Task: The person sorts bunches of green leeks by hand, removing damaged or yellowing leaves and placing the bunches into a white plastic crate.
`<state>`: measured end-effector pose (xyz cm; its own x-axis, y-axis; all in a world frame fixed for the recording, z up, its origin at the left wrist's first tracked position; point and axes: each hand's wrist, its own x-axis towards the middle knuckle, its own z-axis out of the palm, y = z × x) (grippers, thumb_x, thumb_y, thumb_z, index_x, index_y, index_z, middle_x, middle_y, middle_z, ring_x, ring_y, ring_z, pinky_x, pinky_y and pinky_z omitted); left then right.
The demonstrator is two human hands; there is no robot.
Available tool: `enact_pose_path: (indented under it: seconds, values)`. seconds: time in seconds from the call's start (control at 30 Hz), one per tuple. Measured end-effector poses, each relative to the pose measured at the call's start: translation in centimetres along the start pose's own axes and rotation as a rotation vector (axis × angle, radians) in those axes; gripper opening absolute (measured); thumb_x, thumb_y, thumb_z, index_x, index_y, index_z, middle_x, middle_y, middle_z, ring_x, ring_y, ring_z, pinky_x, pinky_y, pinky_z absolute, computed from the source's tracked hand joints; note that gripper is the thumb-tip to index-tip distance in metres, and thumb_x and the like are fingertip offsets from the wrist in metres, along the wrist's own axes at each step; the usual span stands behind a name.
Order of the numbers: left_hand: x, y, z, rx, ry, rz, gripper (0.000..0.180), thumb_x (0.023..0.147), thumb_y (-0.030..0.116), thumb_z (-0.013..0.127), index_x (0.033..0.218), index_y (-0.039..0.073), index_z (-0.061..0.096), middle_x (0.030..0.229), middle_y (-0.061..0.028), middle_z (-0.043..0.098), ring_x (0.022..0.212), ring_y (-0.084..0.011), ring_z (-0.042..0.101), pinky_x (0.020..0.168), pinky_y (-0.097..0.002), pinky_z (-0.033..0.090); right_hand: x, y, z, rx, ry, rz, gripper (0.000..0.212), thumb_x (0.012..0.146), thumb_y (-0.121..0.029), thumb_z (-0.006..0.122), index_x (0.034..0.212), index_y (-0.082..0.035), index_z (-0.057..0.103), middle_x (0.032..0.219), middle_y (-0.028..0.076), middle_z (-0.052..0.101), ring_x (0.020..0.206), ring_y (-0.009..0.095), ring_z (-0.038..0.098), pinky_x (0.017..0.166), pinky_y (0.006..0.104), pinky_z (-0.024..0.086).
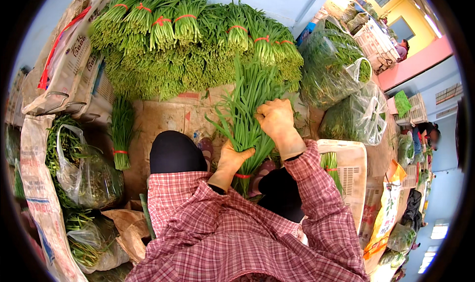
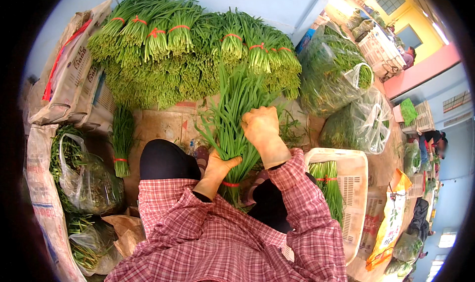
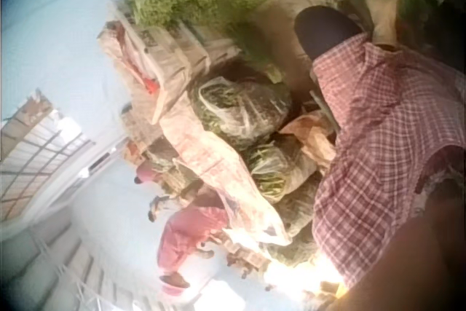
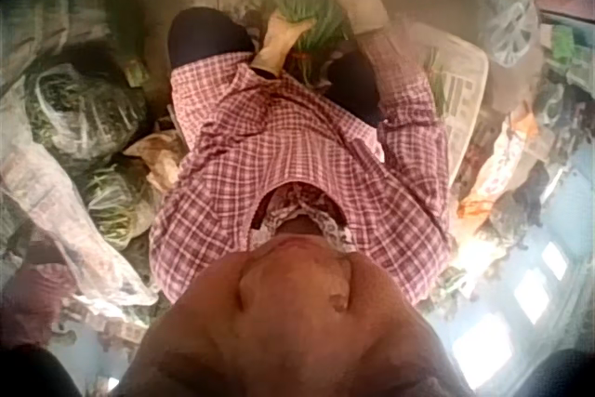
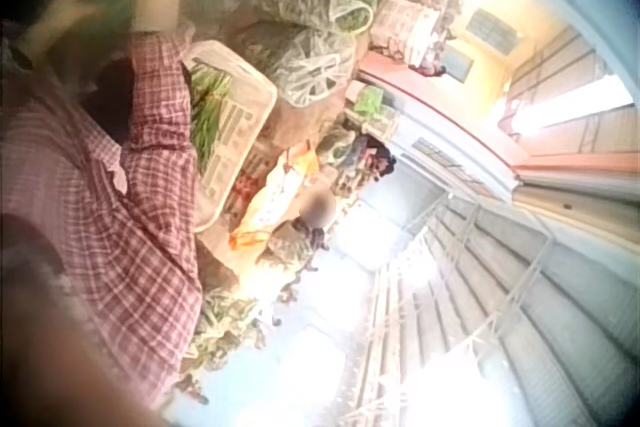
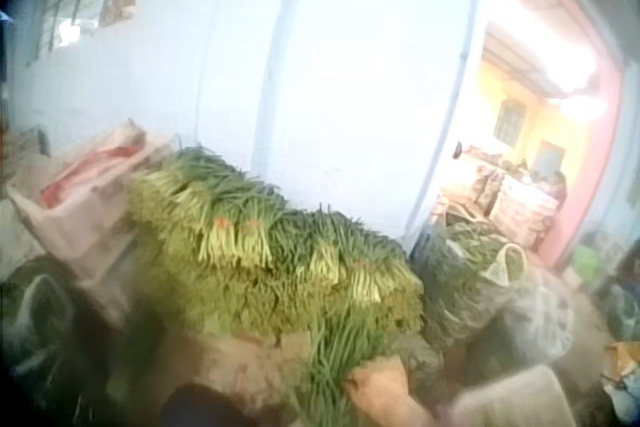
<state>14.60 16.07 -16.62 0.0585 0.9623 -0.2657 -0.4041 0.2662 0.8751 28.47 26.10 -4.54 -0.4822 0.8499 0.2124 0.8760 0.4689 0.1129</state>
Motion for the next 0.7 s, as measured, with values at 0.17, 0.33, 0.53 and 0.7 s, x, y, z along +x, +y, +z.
enact_pose_path:
  seconds: [0.17,0.33,0.53,0.7]
  values:
    - [-0.4,0.5,-0.1,-0.072,0.034,-0.039,0.040,0.077,-0.006,0.077,0.114,0.003,0.066,0.108,-0.0057,0.072,0.096,-0.0172,0.068,0.086,-0.0316,0.054,0.1,1.0,0.1,1.173,0.428,0.687,0.020,0.086,-0.023,0.077,0.085,-0.003,0.072,0.078,0.004,0.071,0.067,0.010,0.056,0.056,0.0251,0.041]
    - [0.8,2.0,-3.9,0.166,0.178,0.142,0.045,0.076,0.004,0.078,0.119,0.003,0.065,0.114,-0.0079,0.070,0.101,-0.0200,0.066,0.090,-0.0359,0.053,4.8,-1.0,-7.0,0.918,0.376,0.721,0.019,0.093,-0.015,0.067,0.104,-0.001,0.072,0.096,0.007,0.071,0.086,0.015,0.061,0.077,0.0273,0.048]
    - [0.2,1.5,-1.9,0.209,0.156,-0.019,0.092,0.081,0.050,0.073,0.145,-0.004,0.036,0.145,-0.0241,0.044,0.136,-0.0322,0.039,0.110,-0.0402,0.035,-6.3,-2.8,0.7,0.874,-0.314,0.735,0.046,0.096,-0.031,0.062,0.128,0.003,0.057,0.097,0.010,0.068,0.087,0.020,0.062,0.070,0.0339,0.050]
    - [-2.8,4.9,-2.4,0.109,-0.104,-0.085,0.105,0.087,0.056,0.067,0.156,-0.001,0.011,0.154,-0.0256,0.031,0.142,-0.0349,0.032,0.113,-0.0403,0.030,-7.6,-6.8,0.7,1.176,-0.400,0.457,0.050,0.093,-0.031,0.065,0.127,0.005,0.057,0.122,0.020,0.064,0.100,0.030,0.063,0.085,0.0400,0.052]
